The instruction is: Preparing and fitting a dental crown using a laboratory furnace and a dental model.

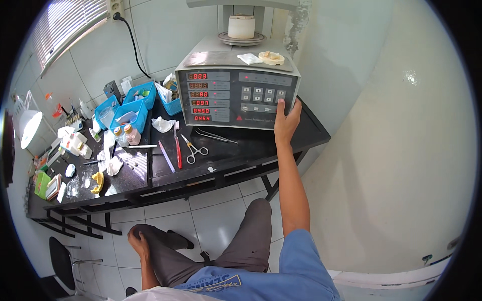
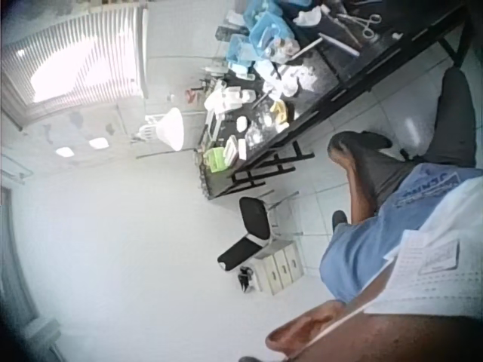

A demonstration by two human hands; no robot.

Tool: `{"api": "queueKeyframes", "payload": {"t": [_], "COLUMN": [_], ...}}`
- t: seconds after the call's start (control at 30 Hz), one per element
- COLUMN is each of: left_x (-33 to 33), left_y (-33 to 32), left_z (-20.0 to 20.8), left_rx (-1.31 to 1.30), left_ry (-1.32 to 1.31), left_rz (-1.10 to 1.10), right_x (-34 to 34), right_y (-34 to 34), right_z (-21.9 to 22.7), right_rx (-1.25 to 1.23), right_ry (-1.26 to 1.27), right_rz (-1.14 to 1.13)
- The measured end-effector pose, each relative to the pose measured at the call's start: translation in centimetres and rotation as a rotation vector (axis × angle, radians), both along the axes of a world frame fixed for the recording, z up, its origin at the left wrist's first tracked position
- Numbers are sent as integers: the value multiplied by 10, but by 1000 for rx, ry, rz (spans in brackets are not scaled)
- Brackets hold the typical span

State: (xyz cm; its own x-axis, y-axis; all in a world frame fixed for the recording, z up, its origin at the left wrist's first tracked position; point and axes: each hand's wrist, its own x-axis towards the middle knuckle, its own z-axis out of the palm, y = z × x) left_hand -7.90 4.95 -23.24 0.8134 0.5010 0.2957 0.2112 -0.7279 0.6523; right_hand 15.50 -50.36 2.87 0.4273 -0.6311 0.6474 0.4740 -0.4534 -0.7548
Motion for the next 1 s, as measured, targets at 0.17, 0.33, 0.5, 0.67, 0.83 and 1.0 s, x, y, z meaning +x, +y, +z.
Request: {"api": "queueKeyframes", "payload": {"t": [0.17,0.33,0.5,0.67,0.83,1.0], "left_x": [-7,-2,-6,-1,-10,-3], "left_y": [19,7,43,16,14,25], "left_z": [-26,-12,-23,-9,0,-23], "left_rx": [27,51,-43,-185,-161,-218], "left_ry": [116,303,314,278,237,165], "left_rz": [106,126,-3,75,51,80], "right_x": [-1,-5,-2,-7,-8,-9], "right_y": [1,-15,-4,-10,-7,-5], "right_z": [-5,-22,-19,-22,-23,-19], "right_rx": [-62,-56,-23,-24,-86,-44], "right_ry": [-29,-37,-18,9,29,4], "right_rz": [-17,64,197,183,122,144]}}
